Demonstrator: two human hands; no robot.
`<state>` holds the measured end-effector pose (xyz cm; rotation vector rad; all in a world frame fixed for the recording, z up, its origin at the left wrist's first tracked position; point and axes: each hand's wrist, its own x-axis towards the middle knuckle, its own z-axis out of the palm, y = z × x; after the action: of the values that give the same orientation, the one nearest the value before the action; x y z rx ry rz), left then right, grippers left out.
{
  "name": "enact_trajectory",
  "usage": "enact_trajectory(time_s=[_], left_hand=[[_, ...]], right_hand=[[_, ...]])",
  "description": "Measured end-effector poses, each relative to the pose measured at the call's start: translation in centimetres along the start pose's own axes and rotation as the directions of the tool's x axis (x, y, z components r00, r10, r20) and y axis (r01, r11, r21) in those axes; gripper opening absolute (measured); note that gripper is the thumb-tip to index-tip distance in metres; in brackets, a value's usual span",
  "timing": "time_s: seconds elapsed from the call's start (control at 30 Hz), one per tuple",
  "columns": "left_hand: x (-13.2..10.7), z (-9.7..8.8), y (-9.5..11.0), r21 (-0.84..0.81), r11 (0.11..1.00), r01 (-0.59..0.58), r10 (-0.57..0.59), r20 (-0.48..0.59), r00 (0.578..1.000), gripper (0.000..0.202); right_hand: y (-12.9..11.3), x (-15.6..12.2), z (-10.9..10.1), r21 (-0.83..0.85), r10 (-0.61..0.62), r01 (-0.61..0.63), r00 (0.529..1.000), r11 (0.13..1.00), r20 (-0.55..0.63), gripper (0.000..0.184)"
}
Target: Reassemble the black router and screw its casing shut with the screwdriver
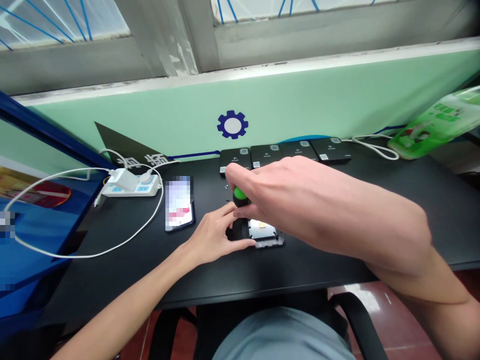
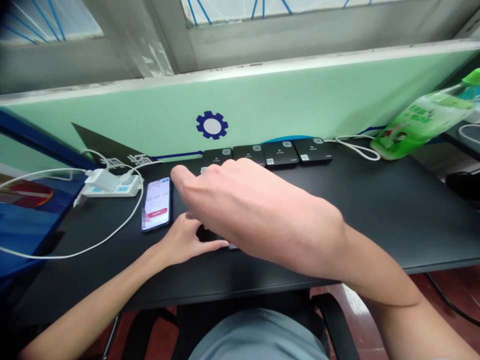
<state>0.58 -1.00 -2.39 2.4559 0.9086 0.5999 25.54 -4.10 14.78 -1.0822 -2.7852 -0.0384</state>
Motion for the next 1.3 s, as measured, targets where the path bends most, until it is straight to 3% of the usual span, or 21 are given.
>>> enact_trajectory(time_s=[0.4,0.77,0.87,1.07,1.3], left_hand=[[0.0,0.1,0.0,0.003,1.0,-0.01,0.011,-0.011,1.0,0.054],[-0.1,0.0,-0.1,-0.013,1.0,-0.02,0.02,-0.027,0.999,0.057],[-0.1,0.0,-0.1,-0.008,1.0,-0.017,0.017,-0.022,1.0,0.056],[-0.1,-0.1,0.0,-0.009,1.0,-0.026,0.025,-0.031,0.999,0.052],[0.0,-0.2,0.0,-0.017,1.0,-0.011,0.011,-0.028,1.0,0.051]], right_hand=[[0.0,0.0,-0.1,0.02,0.01,-0.01,1.0,1.0,0.025,0.013],[0.3,-0.2,0.7,-0.077,0.009,-0.013,0.999,0.997,-0.051,0.023],[0.4,-0.3,0.6,-0.037,-0.007,0.004,0.998,0.999,-0.069,0.025],[1.0,-0.6,-0.9,0.152,-0.031,0.024,0.998,0.988,0.046,0.017],[0.9,-0.9,-1.1,0.158,-0.035,0.031,0.999,0.987,0.026,0.027]])
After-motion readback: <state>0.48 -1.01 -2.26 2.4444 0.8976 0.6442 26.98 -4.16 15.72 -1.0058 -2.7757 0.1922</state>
